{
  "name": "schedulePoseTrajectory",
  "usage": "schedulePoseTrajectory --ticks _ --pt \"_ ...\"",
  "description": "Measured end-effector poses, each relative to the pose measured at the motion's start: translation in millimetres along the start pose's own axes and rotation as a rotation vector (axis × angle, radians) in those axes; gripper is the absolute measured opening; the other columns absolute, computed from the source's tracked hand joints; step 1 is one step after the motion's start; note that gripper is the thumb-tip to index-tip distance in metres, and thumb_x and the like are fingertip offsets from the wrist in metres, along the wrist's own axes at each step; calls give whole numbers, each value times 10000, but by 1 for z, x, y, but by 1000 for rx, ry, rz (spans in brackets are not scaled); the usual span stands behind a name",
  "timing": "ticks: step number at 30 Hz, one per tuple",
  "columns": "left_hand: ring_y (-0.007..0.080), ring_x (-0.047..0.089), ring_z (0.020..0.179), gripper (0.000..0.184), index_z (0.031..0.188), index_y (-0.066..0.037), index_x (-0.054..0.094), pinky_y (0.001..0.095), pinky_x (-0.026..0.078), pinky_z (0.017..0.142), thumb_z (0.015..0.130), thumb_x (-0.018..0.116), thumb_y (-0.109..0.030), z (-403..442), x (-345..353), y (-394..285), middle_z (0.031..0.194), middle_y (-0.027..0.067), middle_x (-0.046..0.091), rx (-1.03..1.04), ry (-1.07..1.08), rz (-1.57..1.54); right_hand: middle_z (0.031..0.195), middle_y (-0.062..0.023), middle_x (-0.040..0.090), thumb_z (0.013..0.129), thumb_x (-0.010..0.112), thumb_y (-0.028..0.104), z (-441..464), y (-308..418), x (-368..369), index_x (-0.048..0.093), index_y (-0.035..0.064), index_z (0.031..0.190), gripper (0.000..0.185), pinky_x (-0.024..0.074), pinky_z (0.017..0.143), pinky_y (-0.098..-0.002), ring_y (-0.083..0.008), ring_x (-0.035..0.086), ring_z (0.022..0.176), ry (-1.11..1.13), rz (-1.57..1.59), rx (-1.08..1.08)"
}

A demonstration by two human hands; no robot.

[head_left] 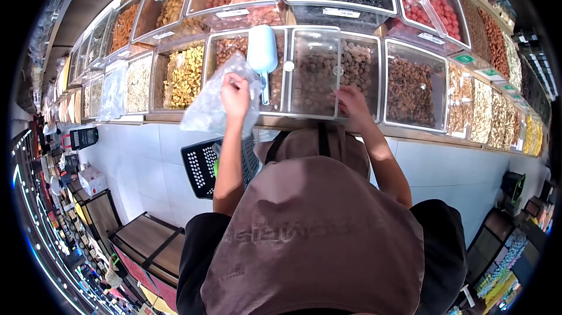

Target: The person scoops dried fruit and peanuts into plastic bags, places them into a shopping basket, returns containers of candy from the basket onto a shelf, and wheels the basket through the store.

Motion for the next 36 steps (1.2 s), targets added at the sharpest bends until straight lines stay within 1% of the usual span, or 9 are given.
schedulePoseTrajectory --ticks 1,3,5,8,12,17,20,25,36 --pt "122 554 593 186 818 -14 527 317 449 551 912 641 -127 0 10 -5 675 77 608 -47 30 -94 1003 -110 668 914 698 191 3 2 4 559 -10 1167 351 521 742 -271 -182 676 911 -4 -4 -4" --pt "251 619 573 302 864 -28 517 384 478 565 913 665 -286 -6 25 -27 680 154 637 -203 141 316 1050 -162 675 928 678 189 11 3 21 579 -31 1136 318 555 828 -301 -222 690 947 119 52 18" --pt "403 655 661 405 922 -36 517 481 497 614 882 675 -407 -12 44 -34 731 233 657 -59 182 448 1096 -206 668 948 645 164 21 3 30 584 -57 1126 291 565 903 -359 -257 687 1006 129 60 19" --pt "456 660 761 414 982 -25 492 536 504 673 871 675 -379 -13 51 -40 771 251 670 -5 248 543 1202 -270 629 975 575 84 33 5 49 556 -79 1194 273 561 938 -428 -350 646 1119 243 156 78" --pt "456 665 796 464 1064 7 422 550 514 726 875 652 -349 -3 48 -33 809 265 673 -59 254 575 1264 -307 584 988 532 53 37 0 50 497 -107 1306 357 531 993 -450 -372 617 1163 315 266 21" --pt "465 667 786 494 1131 14 407 562 512 721 878 630 -346 15 36 -14 797 278 669 -83 293 591 1255 -276 603 984 561 89 37 4 55 541 -95 1269 340 522 1005 -431 -351 622 1163 300 225 32" --pt "459 666 784 464 1110 29 482 550 520 717 874 628 -344 19 22 2 795 270 671 -113 266 551 1235 -235 629 980 578 114 35 3 52 556 -75 1259 338 533 983 -422 -330 622 1174 254 156 17" --pt "431 663 766 356 869 25 643 531 515 692 862 644 -331 25 7 8 814 240 678 48 376 313 1206 -235 644 984 569 115 38 -1 47 549 -80 1261 340 538 972 -435 -348 632 1154 281 200 -24" --pt "402 674 722 350 892 2 643 491 526 660 864 665 -347 33 -76 57 758 214 682 -75 226 410 1118 -204 671 925 655 168 8 -9 44 594 -54 1225 378 565 834 -426 -336 662 1043 234 468 -196"
Point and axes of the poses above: each hand's wrist, its own z-axis towards the middle knuckle, its own x-axis out of the palm, y = z × x, the point moved 6 cm from there along z, towards the middle knuckle
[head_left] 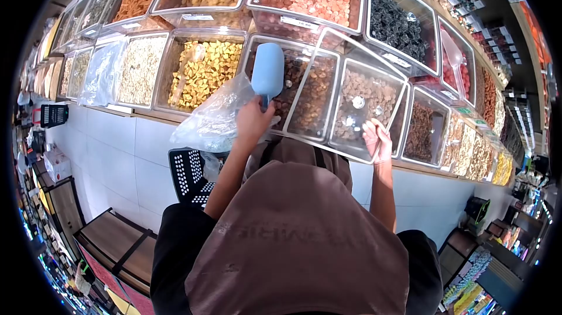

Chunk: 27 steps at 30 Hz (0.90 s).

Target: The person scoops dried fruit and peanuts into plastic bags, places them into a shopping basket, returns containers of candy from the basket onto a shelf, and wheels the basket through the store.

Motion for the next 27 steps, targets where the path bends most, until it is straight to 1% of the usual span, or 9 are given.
schedulePoseTrajectory --ticks 3,5,7,9,12,14,18,22,27 --pt "406 671 728 356 872 -6 637 494 525 664 855 679 -360 5 -10 3 753 212 679 40 -6 23 1146 -237 670 923 648 151 6 11 41 580 -56 1247 390 588 825 -447 -365 678 1048 79 84 -91" --pt "406 670 731 355 869 -10 637 497 524 666 853 682 -362 8 -10 3 754 208 679 64 0 37 1136 -244 671 931 625 128 19 34 82 560 -73 1261 392 603 820 -429 -357 684 1035 85 76 -148" --pt "407 669 735 354 866 -14 637 499 523 668 851 685 -365 12 -9 0 754 204 680 99 -11 39 1137 -248 669 938 602 107 38 69 121 544 -95 1260 385 615 827 -413 -340 688 1028 -7 -60 -206" --pt "407 668 740 350 861 -20 632 503 521 667 851 687 -366 15 -3 7 763 197 684 59 10 5 1134 -251 667 948 576 96 72 105 139 539 -108 1252 368 621 832 -395 -330 688 1035 -24 -165 -225" --pt "389 672 718 307 855 -41 632 491 522 653 865 670 -345 11 -3 12 744 175 683 68 -25 -42 1188 -252 643 958 559 87 120 146 161 532 -114 1247 354 598 891 -386 -327 669 1085 -65 -292 -193" --pt "379 673 704 286 854 -48 634 483 522 643 872 662 -333 10 -6 11 735 164 683 52 -36 -70 1201 -256 636 953 561 83 155 164 164 522 -121 1253 364 588 912 -396 -333 663 1097 -61 -385 -172" --pt "343 673 658 229 861 -64 644 456 521 618 885 644 -292 3 -2 24 712 131 685 6 -115 -147 1211 -276 625 970 532 86 215 179 150 496 -137 1256 365 597 902 -392 -351 650 1113 -9 -316 -56" --pt "329 675 648 194 871 -63 655 445 523 617 872 659 -257 1 -3 33 708 128 686 -8 -171 -238 1252 -281 601 983 502 75 240 186 136 477 -138 1294 378 596 915 -396 -355 616 1171 54 -279 -5" --pt "304 694 684 139 888 -50 668 405 539 654 844 677 -181 2 -3 29 740 132 699 -19 -143 -257 1285 -287 580 989 494 74 245 195 116 472 -141 1301 379 579 941 -405 -348 604 1193 3 -271 44"
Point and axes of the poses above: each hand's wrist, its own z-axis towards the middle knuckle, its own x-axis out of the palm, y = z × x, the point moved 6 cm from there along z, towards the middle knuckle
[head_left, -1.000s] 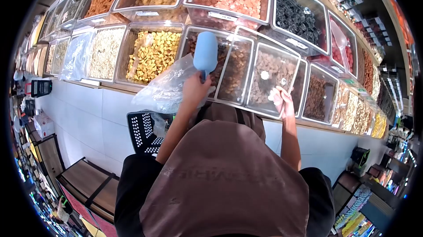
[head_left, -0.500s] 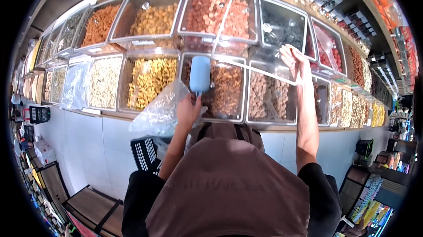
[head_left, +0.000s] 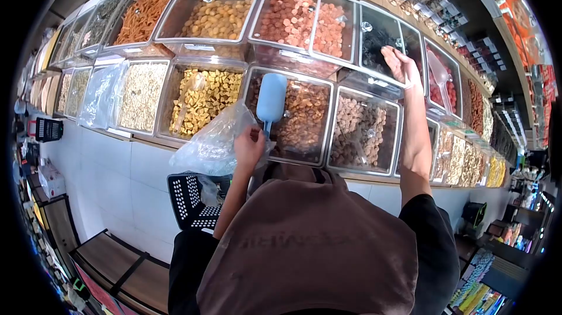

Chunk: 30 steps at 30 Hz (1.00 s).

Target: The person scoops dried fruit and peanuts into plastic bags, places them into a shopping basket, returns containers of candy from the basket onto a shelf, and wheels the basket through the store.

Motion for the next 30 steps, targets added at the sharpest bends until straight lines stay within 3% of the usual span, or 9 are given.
schedulePoseTrajectory --ticks 5,10,14,17,19,22,24,28,30 --pt "221 694 700 108 915 -29 692 345 536 662 823 685 -87 0 -17 -12 756 120 701 9 7 -103 1268 -284 588 996 505 92 -8 -4 10 467 -153 1272 371 551 986 -387 -336 613 1181 -40 -98 10" --pt "116 636 707 64 897 -23 680 258 464 575 877 668 -83 12 -60 -50 757 62 674 106 -157 -157 1087 -216 696 991 558 213 -22 9 5 524 -148 1237 438 599 764 -257 -220 707 943 -73 -430 24" --pt "13 477 570 62 966 -4 643 163 337 489 904 644 4 1 -89 -106 790 10 628 110 -160 -405 961 -107 720 936 638 204 -77 41 -7 683 -35 1052 269 509 765 -257 -128 666 823 -445 -846 -534" --pt "41 519 602 103 968 -5 657 188 399 537 871 660 27 -30 -80 -174 796 16 636 332 -94 -345 866 -50 709 932 644 305 -164 15 23 696 51 984 264 504 777 -290 -121 645 801 -439 -821 -663" --pt "106 590 669 151 975 -12 674 248 477 619 831 677 37 -58 -46 -215 804 45 652 514 49 -269 839 -52 708 942 615 388 -200 -44 49 696 73 965 326 541 767 -335 -145 655 829 -186 -609 -472" --pt "238 660 777 179 940 -23 688 328 511 729 774 690 45 -99 18 -253 845 110 672 760 344 -196 1056 -94 664 969 591 294 -246 -140 66 637 2 1111 328 527 712 -309 -159 650 860 39 -378 5" --pt "264 652 781 197 969 -35 683 347 508 732 783 675 26 -123 49 -264 840 114 669 821 439 -198 952 -38 632 985 568 258 -270 -177 56 648 18 1086 272 461 701 -271 -97 574 813 9 -446 -51" --pt "263 651 783 219 1014 -35 668 338 505 727 801 649 14 -154 95 -263 819 107 660 707 476 -106 827 -13 647 975 573 184 -296 -221 35 669 14 942 199 466 661 -238 -65 579 762 -117 -121 57" --pt "304 621 758 258 1058 -37 637 391 488 709 803 627 6 -158 108 -255 813 127 626 445 516 -92 800 -33 647 976 572 206 -302 -217 15 663 4 926 227 469 657 -261 -83 587 752 -65 -281 13"
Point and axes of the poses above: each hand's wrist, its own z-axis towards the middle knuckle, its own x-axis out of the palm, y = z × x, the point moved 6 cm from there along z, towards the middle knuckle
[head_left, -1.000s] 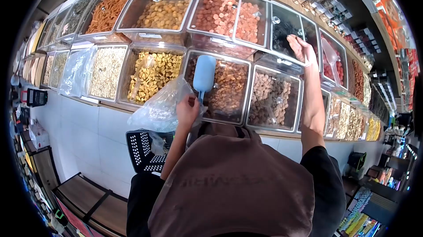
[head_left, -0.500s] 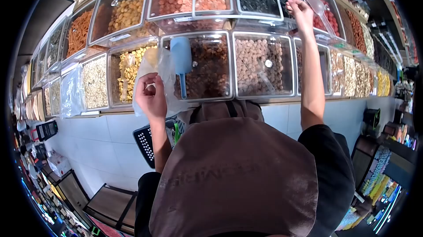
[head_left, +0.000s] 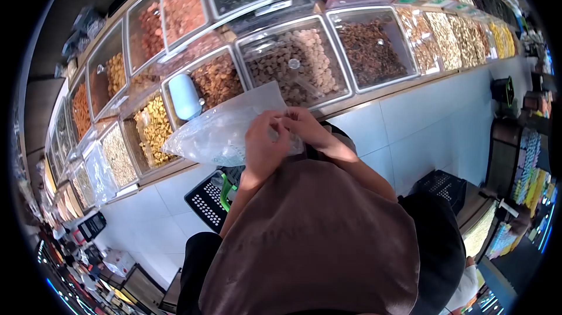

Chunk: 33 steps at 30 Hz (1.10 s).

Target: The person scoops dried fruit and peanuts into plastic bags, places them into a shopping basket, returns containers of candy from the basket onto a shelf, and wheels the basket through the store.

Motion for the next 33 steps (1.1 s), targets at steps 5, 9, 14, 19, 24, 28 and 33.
schedulePoseTrajectory --ticks 5,9,14,19,24,28,33 --pt "299 612 738 226 1019 -25 653 377 483 687 805 607 28 8 14 0 825 151 607 -20 -90 138 755 -160 631 964 588 342 -15 9 -64 629 -9 908 358 464 638 -390 -265 629 705 -18 -618 -111" --pt "299 608 735 180 947 -22 701 364 476 679 831 568 15 7 9 9 808 161 593 -7 -230 284 773 -85 638 996 570 328 -12 -6 -123 605 -3 977 333 490 646 -321 -171 622 704 -59 -661 -18" --pt "262 620 721 184 930 -5 713 372 499 686 846 550 -16 -11 -4 11 811 150 623 -226 -483 283 790 -89 650 974 612 276 12 -34 -166 518 6 1144 332 519 632 -297 -159 648 700 -15 -362 -25" --pt "253 621 701 182 942 11 706 360 501 683 851 552 -23 -52 -3 10 830 152 641 -296 -657 279 941 -155 656 954 639 222 65 -27 -152 288 0 1406 613 553 641 -333 -202 680 738 144 -309 74" --pt "219 594 660 149 902 3 707 330 483 627 820 589 -35 -99 0 21 789 126 630 -456 -776 245 962 -137 685 972 612 248 114 -6 -104 384 64 1346 475 559 642 -299 -219 710 783 141 -28 105" --pt "193 602 677 130 879 9 692 318 494 647 788 599 0 -99 -12 22 763 105 624 -451 -798 238 890 -189 709 965 590 293 130 4 -99 533 29 1162 335 550 534 -291 -240 722 717 7 -21 271" --pt "89 575 711 215 957 12 617 244 473 659 756 591 83 -89 -42 41 711 40 521 -457 -833 6 846 -177 709 974 573 316 130 2 -100 577 33 1100 310 544 510 -282 -226 718 681 -53 -93 281"
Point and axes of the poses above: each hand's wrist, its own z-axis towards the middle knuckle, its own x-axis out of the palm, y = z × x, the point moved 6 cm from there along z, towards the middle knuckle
